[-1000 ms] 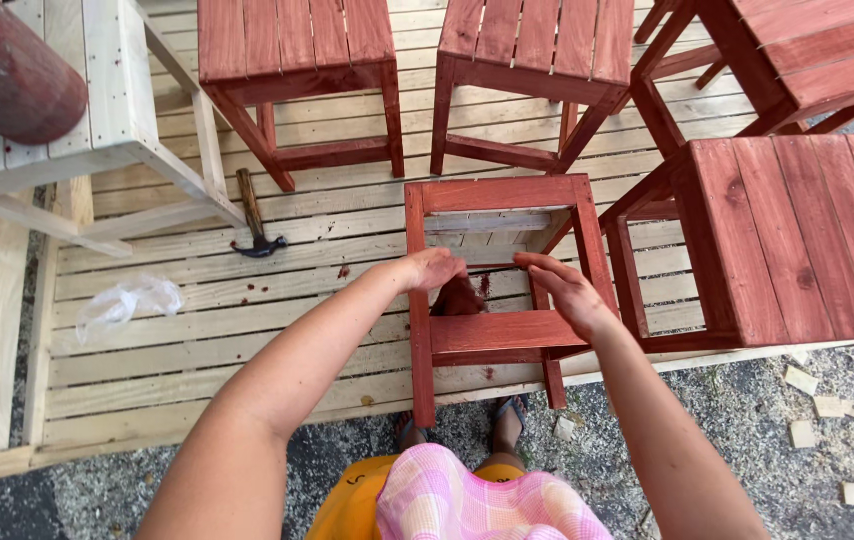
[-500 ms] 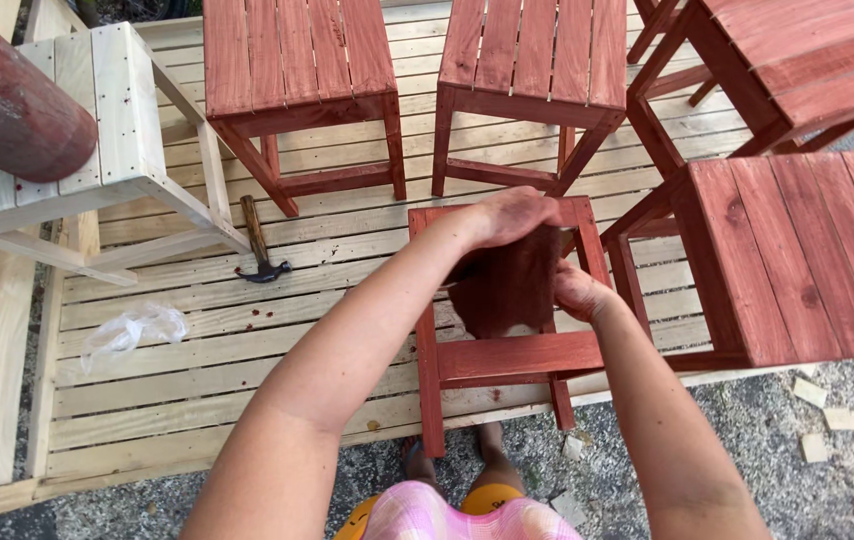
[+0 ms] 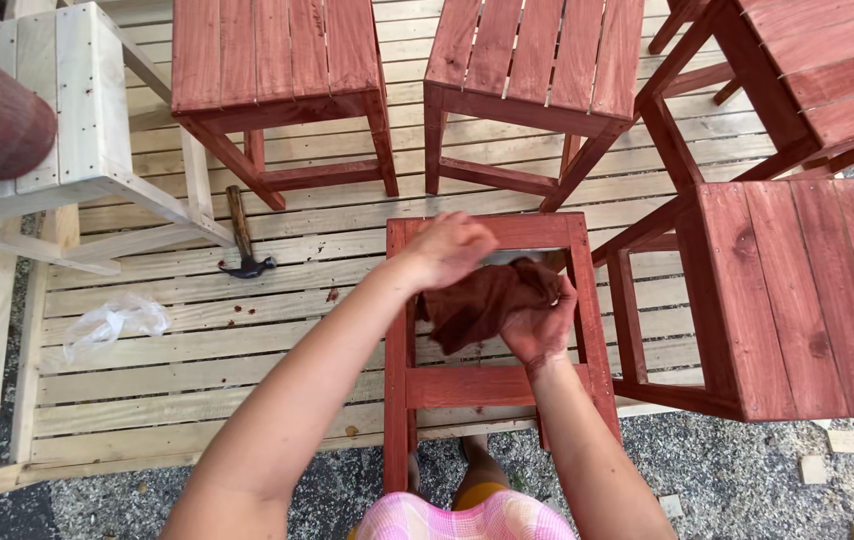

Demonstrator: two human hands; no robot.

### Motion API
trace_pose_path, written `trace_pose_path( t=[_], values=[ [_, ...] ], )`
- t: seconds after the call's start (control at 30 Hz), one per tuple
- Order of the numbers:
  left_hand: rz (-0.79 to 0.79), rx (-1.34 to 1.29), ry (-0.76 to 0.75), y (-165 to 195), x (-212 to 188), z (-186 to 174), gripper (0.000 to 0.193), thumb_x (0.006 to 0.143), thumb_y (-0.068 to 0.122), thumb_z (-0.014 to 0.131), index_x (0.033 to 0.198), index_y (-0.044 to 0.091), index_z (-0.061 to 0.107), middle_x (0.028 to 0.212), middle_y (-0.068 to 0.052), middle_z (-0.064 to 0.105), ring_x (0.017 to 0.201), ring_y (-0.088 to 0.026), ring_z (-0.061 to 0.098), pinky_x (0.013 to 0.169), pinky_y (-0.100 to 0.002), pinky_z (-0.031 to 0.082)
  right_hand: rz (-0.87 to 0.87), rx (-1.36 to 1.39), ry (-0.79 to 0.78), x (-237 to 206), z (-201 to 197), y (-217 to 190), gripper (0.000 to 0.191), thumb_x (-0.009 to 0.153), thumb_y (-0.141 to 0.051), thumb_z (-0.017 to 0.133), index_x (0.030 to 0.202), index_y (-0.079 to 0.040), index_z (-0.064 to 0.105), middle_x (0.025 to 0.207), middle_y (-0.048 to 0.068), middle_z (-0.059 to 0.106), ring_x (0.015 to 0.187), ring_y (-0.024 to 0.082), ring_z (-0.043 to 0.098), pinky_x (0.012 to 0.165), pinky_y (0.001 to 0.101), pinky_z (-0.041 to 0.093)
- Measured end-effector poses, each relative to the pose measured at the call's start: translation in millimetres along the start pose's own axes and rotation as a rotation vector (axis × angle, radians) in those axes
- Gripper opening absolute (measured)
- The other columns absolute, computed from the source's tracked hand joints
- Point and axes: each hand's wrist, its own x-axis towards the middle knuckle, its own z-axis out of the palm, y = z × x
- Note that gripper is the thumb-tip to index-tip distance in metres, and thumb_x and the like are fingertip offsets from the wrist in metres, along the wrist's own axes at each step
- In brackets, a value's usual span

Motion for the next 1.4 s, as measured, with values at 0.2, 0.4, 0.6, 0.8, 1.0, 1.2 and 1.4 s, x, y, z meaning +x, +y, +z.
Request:
trace_pose_path(
  t=[0.2, 0.4, 0.6, 0.8, 1.0, 1.2, 1.4],
  values=[
    [-0.106, -0.560, 0.082, -90.7, -11.8, 26.5, 0.065, 0.100, 0.059, 0.037, 0.130, 0.010, 0.067, 0.144, -0.011, 0.059, 0.141, -0.025, 0.047, 0.122, -0.040, 0.031, -0.209, -0.011, 0.434, 60.5, -31.9, -38.2, 0.019, 0.086, -0.026, 0.058, 0.093, -0.012, 0.069, 0.098, 0.003, 0.064, 0.098, 0.023, 0.059, 0.098, 0.0431, 0.050],
    [-0.327, -0.505, 0.188, -133.4, -25.3, 32.5, 0.060, 0.102, 0.055, 0.038, 0.138, 0.011, 0.059, 0.144, -0.011, 0.059, 0.138, -0.025, 0.052, 0.117, -0.039, 0.038, -0.255, -0.064, 0.601, 108.3, -35.6, -46.5, 0.012, 0.089, -0.014, 0.055, 0.081, -0.007, 0.061, 0.081, 0.006, 0.056, 0.081, 0.021, 0.053, 0.084, 0.0395, 0.047],
    [-0.385, -0.636, 0.404, -160.2, -34.6, 28.3, 0.064, 0.100, 0.056, 0.040, 0.139, 0.011, 0.061, 0.140, -0.010, 0.066, 0.136, -0.024, 0.059, 0.118, -0.039, 0.042, -0.166, -0.089, 0.600, 117.3, -22.8, 6.9, 0.004, 0.085, -0.009, 0.061, 0.083, -0.007, 0.059, 0.083, 0.008, 0.057, 0.084, 0.025, 0.053, 0.087, 0.0401, 0.049],
    [-0.541, -0.645, 0.291, -160.2, -45.8, 18.6, 0.061, 0.100, 0.056, 0.036, 0.145, 0.020, 0.053, 0.143, -0.003, 0.059, 0.140, -0.021, 0.048, 0.115, -0.039, 0.036, -0.003, -0.102, 0.686, 123.4, 9.2, 99.5, 0.006, 0.087, -0.008, 0.061, 0.092, -0.007, 0.063, 0.099, 0.008, 0.061, 0.098, 0.023, 0.059, 0.104, 0.0403, 0.049],
    [-0.442, -0.677, 0.299, -165.4, -52.1, 23.2, 0.060, 0.101, 0.054, 0.039, 0.148, 0.019, 0.051, 0.138, -0.003, 0.063, 0.137, -0.019, 0.053, 0.114, -0.035, 0.038, 0.055, 0.032, 0.629, 131.7, 17.5, 113.7, 0.006, 0.092, -0.010, 0.059, 0.088, -0.006, 0.060, 0.096, 0.011, 0.058, 0.098, 0.027, 0.054, 0.108, 0.0460, 0.046],
    [-0.417, -0.671, 0.343, -178.1, -50.6, 22.0, 0.059, 0.103, 0.054, 0.041, 0.145, 0.016, 0.056, 0.131, -0.008, 0.068, 0.132, -0.022, 0.059, 0.115, -0.035, 0.040, -0.146, -0.024, 0.575, 124.6, 13.2, 28.4, 0.010, 0.091, -0.011, 0.061, 0.082, -0.008, 0.060, 0.088, 0.006, 0.056, 0.091, 0.023, 0.049, 0.098, 0.0441, 0.046],
    [-0.489, -0.666, 0.271, -177.7, -41.5, 33.5, 0.059, 0.101, 0.056, 0.040, 0.148, 0.022, 0.050, 0.132, 0.000, 0.065, 0.134, -0.018, 0.051, 0.111, -0.036, 0.038, -0.247, -0.178, 0.690, 133.5, -20.8, 1.0, 0.009, 0.091, -0.016, 0.064, 0.086, -0.009, 0.060, 0.092, 0.006, 0.057, 0.091, 0.023, 0.052, 0.088, 0.0435, 0.046]
  ],
)
